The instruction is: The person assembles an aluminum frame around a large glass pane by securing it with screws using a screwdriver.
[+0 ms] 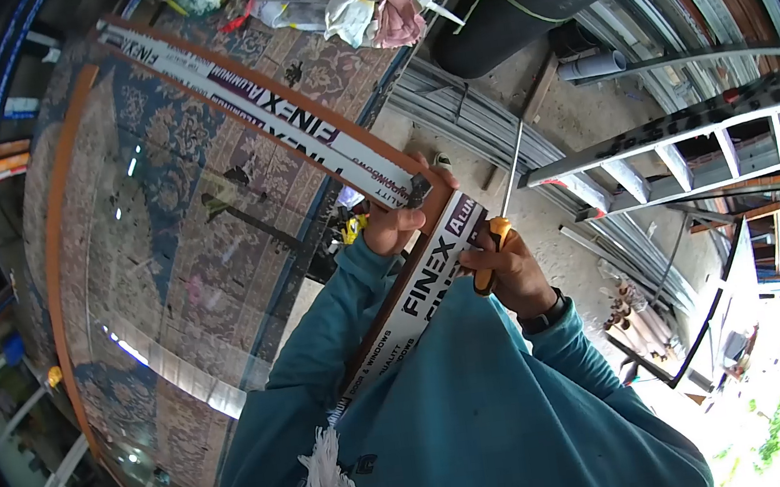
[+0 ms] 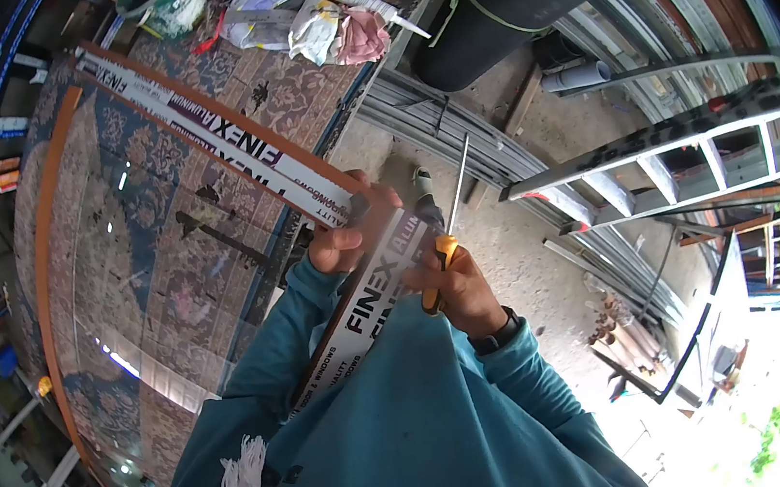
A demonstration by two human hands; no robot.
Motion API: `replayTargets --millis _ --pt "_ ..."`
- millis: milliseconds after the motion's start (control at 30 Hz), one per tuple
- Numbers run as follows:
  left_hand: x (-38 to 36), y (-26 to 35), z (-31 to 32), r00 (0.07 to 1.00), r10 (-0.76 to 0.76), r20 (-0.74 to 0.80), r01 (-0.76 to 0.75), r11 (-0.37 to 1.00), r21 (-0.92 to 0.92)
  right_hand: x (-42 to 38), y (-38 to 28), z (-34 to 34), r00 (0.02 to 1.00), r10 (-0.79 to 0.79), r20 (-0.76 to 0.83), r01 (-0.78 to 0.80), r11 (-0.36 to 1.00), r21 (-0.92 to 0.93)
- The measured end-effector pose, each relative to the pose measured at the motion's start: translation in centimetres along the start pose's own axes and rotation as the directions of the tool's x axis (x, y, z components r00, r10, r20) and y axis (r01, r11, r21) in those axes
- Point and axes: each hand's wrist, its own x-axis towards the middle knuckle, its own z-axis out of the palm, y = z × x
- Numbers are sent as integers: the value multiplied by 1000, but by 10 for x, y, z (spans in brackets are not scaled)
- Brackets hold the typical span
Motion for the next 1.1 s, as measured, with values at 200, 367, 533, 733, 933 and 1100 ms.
replayTargets --millis 200,367,533,733,933,1100 --pt "-8 10 8 987 -125 -99 139 979 150 2 9 2 997 -77 4 77 997 -9" --pt "-13 9 15 968 -164 -192 196 967 164 -1 14 0 993 -119 -18 116 988 -98" --pt "-13 9 25 972 -136 -190 178 958 224 -7 5 1 997 -72 23 75 966 -246" --pt "-13 1 18 987 -118 -113 146 945 291 -15 -5 11 992 -105 -67 75 932 -354" --pt "-14 -2 7 991 -130 -14 127 931 342 -12 6 1 995 -88 -43 75 967 -244" --pt "-13 -1 8 983 -178 -38 176 875 452 -16 7 -5 994 -97 -45 84 969 -231"
